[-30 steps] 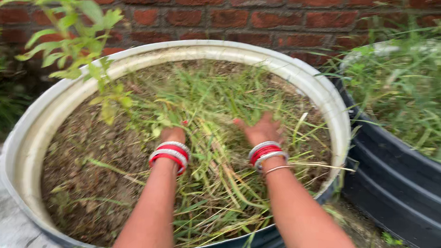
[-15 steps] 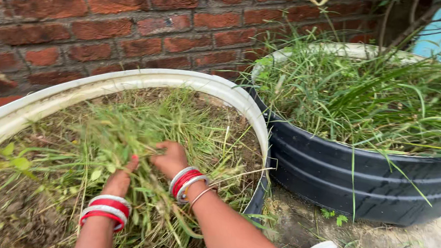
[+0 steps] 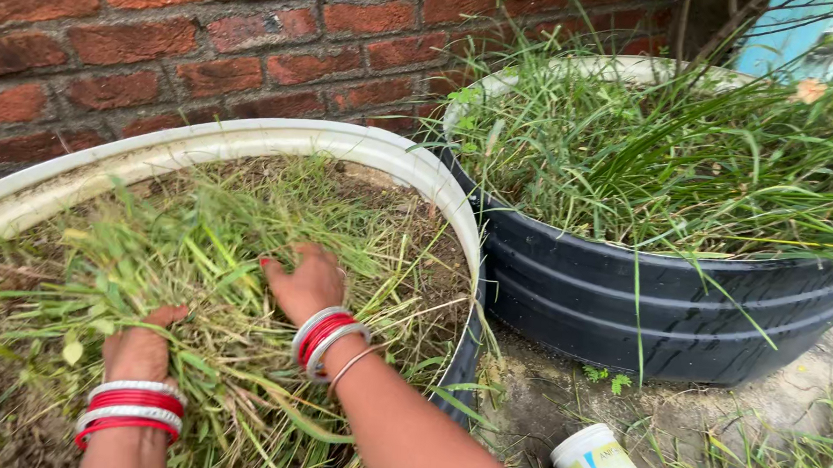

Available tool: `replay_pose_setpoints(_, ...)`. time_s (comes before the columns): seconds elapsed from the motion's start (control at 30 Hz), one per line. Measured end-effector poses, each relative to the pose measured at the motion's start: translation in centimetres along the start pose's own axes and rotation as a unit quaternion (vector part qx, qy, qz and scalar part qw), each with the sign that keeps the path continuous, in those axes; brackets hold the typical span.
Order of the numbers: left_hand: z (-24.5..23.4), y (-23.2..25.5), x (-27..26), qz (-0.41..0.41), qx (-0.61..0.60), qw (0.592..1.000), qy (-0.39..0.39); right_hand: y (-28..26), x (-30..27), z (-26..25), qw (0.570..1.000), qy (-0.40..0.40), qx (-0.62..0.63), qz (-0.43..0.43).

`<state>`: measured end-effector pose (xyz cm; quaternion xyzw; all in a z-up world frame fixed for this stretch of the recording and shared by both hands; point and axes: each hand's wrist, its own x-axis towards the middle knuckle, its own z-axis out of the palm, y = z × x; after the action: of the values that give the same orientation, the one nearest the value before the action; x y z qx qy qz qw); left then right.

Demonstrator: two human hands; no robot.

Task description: The person pours liquid from a container onto the soil in a planter, then spreads cut grass across the planter by hand.

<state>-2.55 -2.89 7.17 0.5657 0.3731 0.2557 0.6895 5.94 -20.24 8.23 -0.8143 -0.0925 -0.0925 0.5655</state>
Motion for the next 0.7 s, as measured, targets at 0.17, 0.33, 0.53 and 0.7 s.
replay_pose_setpoints(0.17, -0.2, -1.3, 1.2, 0.024, 0.012, 1.0, 0.002, 2.4, 1.0, 1.6, 0.96, -0.256, -0.04, 0.109)
replay_pose_setpoints(0.33, -0.4, -3.0, 2.9, -0.058, -0.065, 0.993, -0.081, 7.3, 3.0, 6.6, 0.938, -0.343, -0.01, 0.054)
replay_pose_setpoints(0.53, -1.5, -3.6, 5.1, -0.023, 0.304, 0.95, -0.063, 5.4, 1.6, 5.0, 0.977, -0.203, -0.06, -0.015)
replay_pose_setpoints(0.7, -2.6, -0.6, 2.1, 0.038, 0.457, 0.888, -0.017, -0.3, -1.4, -1.0, 0.973, 0.022, -0.226, -0.042)
